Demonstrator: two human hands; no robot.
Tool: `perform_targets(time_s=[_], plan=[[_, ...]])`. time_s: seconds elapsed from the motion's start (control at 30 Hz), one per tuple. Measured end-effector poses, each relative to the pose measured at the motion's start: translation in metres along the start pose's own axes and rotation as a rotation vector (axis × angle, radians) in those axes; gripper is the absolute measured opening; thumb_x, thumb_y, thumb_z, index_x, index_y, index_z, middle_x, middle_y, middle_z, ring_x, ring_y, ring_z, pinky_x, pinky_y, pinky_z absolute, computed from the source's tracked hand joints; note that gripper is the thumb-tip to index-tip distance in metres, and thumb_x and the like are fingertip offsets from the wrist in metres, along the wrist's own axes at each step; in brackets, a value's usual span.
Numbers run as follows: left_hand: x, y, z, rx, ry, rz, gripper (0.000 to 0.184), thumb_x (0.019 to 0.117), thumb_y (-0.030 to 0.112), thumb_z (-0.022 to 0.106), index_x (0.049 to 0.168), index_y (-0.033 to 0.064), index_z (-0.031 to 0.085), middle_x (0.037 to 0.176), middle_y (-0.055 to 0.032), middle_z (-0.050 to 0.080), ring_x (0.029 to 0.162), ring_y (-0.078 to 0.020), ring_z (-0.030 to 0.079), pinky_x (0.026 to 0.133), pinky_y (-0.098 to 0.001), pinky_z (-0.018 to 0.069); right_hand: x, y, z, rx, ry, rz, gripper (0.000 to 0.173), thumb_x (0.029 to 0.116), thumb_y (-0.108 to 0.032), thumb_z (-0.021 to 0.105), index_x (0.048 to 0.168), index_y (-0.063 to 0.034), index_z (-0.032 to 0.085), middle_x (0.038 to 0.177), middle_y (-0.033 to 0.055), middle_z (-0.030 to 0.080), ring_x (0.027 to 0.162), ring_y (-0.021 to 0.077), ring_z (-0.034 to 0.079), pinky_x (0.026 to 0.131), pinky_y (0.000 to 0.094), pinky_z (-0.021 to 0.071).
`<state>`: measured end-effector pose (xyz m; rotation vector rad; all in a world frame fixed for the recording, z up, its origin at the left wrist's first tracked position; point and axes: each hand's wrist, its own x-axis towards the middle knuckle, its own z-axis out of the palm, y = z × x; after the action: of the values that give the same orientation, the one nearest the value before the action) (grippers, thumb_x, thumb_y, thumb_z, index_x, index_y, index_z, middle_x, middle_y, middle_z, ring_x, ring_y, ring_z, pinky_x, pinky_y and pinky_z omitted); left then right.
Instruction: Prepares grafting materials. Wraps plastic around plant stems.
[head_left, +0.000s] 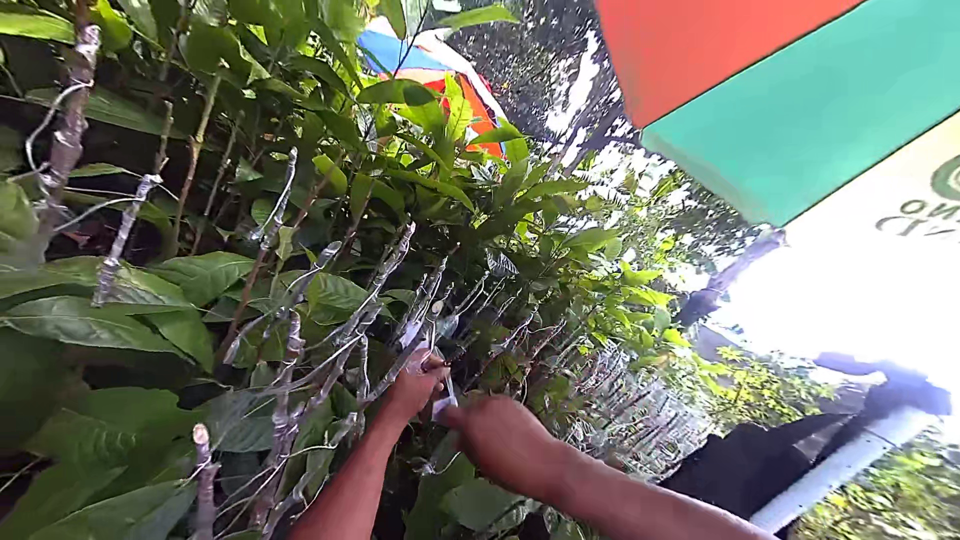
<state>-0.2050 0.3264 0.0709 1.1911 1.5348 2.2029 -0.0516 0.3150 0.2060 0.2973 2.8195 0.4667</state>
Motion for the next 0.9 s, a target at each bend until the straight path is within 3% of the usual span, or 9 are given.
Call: perform_targets(time_s=[0.07, 0.13, 0.27, 0.37, 0.43, 0.53, 0.63, 0.73, 0.9], plan=[[-0.004, -0.002, 0.009, 0.155, -0.081, 0.063, 0.021, 0.0937, 0.013, 0.066, 0.105, -0.0033, 0.071, 0.100, -0.0142, 0.072, 0.092, -0.0213, 0.069, 0.089, -0.0430, 0.0548, 0.010, 0.001, -0.024, 0.280, 0.021, -0.098, 0.025, 0.1033, -0.016, 0.057, 0.122, -0.0017, 0.068, 0.105, 0.0196, 0.071, 0.096, 0.0339, 0.070, 0.087, 0.0552, 0.0550], [-0.007, -0.003, 0.014, 0.315, -0.256, 0.093, 0.024, 0.0975, 0.018, 0.065, 0.110, -0.0015, 0.072, 0.106, -0.0166, 0.073, 0.103, -0.0282, 0.070, 0.099, -0.0511, 0.0530, 0.026, 0.047, -0.047, 0.454, 0.043, -0.042, 0.033, 0.1065, -0.011, 0.048, 0.136, -0.0019, 0.058, 0.124, 0.0162, 0.067, 0.105, 0.0221, 0.067, 0.092, 0.0415, 0.0542], [-0.002, -0.013, -0.002, 0.242, -0.147, 0.186, 0.021, 0.0947, 0.021, 0.068, 0.099, 0.0008, 0.073, 0.093, -0.0115, 0.073, 0.083, -0.0196, 0.071, 0.083, -0.0414, 0.0583, 0.039, 0.103, -0.008, -0.036, -0.070, 0.237, 0.040, 0.0993, -0.016, 0.060, 0.139, -0.0129, 0.061, 0.130, 0.0266, 0.063, 0.123, 0.0497, 0.058, 0.099, 0.0719, 0.0435], [-0.004, -0.002, -0.004, 0.019, -0.055, 0.063, 0.018, 0.0943, 0.011, 0.069, 0.103, -0.0040, 0.069, 0.096, -0.0113, 0.072, 0.080, -0.0143, 0.071, 0.080, -0.0333, 0.0603, 0.023, 0.085, 0.010, -0.051, -0.092, 0.234, 0.030, 0.1013, -0.024, 0.062, 0.126, -0.0079, 0.067, 0.117, 0.0234, 0.069, 0.115, 0.0470, 0.062, 0.096, 0.0692, 0.0455], [-0.002, 0.004, 0.002, -0.043, -0.031, -0.016, 0.018, 0.0945, 0.010, 0.070, 0.105, -0.0040, 0.067, 0.096, -0.0094, 0.070, 0.076, -0.0107, 0.069, 0.076, -0.0287, 0.0603, 0.011, 0.043, 0.002, -0.058, -0.095, 0.198, 0.032, 0.1034, -0.019, 0.057, 0.133, -0.0072, 0.061, 0.109, 0.0258, 0.070, 0.104, 0.0490, 0.067, 0.086, 0.0691, 0.0504], [-0.003, 0.001, 0.013, 0.157, -0.105, 0.043, 0.021, 0.0934, 0.017, 0.069, 0.103, -0.0011, 0.071, 0.097, -0.0115, 0.071, 0.089, -0.0174, 0.067, 0.085, -0.0390, 0.0548, 0.009, -0.001, -0.022, 0.156, -0.082, 0.011, 0.027, 0.1023, -0.014, 0.057, 0.126, -0.0034, 0.064, 0.102, 0.0217, 0.070, 0.094, 0.0393, 0.069, 0.081, 0.0593, 0.0541], [-0.009, -0.005, 0.019, 0.283, -0.241, 0.187, 0.029, 0.0949, 0.021, 0.070, 0.111, -0.0029, 0.072, 0.106, -0.0193, 0.073, 0.102, -0.0297, 0.070, 0.097, -0.0512, 0.0534, 0.032, 0.064, -0.040, 0.463, -0.042, 0.011, 0.034, 0.1061, -0.012, 0.050, 0.138, -0.0044, 0.058, 0.124, 0.0131, 0.068, 0.102, 0.0199, 0.066, 0.088, 0.0397, 0.0534], [-0.005, -0.010, 0.002, 0.107, -0.141, 0.166, 0.020, 0.0944, 0.015, 0.068, 0.102, -0.0028, 0.070, 0.094, -0.0128, 0.072, 0.081, -0.0174, 0.071, 0.080, -0.0369, 0.0602, 0.045, 0.109, -0.008, 0.143, -0.081, 0.191, 0.035, 0.1024, -0.017, 0.059, 0.136, -0.0071, 0.062, 0.128, 0.0201, 0.067, 0.119, 0.0398, 0.064, 0.101, 0.0649, 0.0466], [0.000, 0.007, 0.002, 0.004, -0.006, -0.077, 0.020, 0.0958, 0.014, 0.069, 0.107, -0.0027, 0.068, 0.097, -0.0103, 0.071, 0.081, -0.0126, 0.070, 0.080, -0.0315, 0.0602, 0.020, 0.027, -0.007, 0.011, -0.042, 0.176, 0.037, 0.1016, -0.020, 0.059, 0.136, -0.0077, 0.058, 0.111, 0.0214, 0.071, 0.106, 0.0444, 0.068, 0.090, 0.0669, 0.0502]])
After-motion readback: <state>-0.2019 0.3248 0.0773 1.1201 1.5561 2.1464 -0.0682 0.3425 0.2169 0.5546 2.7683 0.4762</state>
